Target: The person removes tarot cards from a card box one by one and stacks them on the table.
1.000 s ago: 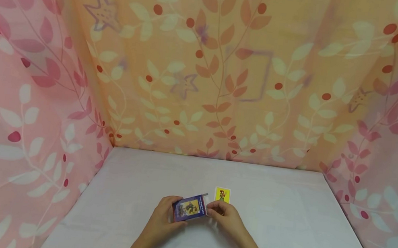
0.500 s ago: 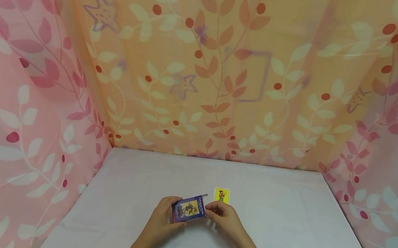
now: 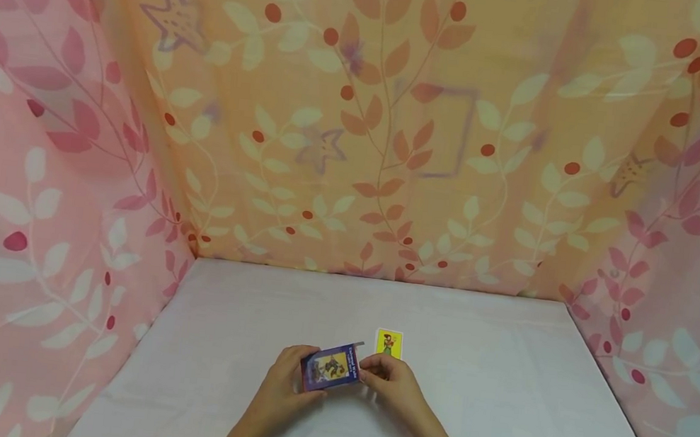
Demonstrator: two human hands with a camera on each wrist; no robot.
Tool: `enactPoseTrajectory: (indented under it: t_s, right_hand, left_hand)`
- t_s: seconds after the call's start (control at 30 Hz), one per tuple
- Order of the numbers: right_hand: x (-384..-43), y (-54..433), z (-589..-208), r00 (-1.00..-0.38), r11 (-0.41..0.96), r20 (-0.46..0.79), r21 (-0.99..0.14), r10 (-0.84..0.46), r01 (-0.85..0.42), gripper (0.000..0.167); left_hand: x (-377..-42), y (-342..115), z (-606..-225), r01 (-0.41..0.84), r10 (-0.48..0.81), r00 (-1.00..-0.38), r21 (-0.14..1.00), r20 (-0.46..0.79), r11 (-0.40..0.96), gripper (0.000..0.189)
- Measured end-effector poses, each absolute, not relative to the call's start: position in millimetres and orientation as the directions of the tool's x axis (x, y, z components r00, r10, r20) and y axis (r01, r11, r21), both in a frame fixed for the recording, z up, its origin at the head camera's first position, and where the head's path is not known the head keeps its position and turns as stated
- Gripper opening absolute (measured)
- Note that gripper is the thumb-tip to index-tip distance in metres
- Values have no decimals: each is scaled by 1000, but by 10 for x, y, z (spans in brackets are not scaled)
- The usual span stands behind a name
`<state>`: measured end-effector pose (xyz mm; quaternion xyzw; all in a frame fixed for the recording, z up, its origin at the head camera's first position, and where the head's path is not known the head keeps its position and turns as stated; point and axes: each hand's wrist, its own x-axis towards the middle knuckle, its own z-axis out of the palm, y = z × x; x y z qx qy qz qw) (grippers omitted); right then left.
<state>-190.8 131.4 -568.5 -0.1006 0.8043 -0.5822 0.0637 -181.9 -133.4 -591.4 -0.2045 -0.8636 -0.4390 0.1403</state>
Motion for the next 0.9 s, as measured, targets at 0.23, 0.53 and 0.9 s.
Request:
enactPoseTrajectory:
  t_s: [0.23, 0.53, 0.9]
  right_hand:
    - [-1901, 1290, -5645, -973, 321, 6, -943, -233, -83, 16]
    - [-1876, 1345, -5731, -970, 290, -15, -955, -244, -59, 18]
    - [-1913, 1345, -5687, -973, 354, 11, -930, -232, -95, 19]
  left_hand:
    - [-1807, -1322, -5885, 468, 230, -882, 702, 412, 536, 80]
    - [-1770, -1315, -5970, 444, 235, -895, 712, 378, 545, 82]
    - [-1812, -1337, -5934, 481, 229, -874, 689, 430, 542, 84]
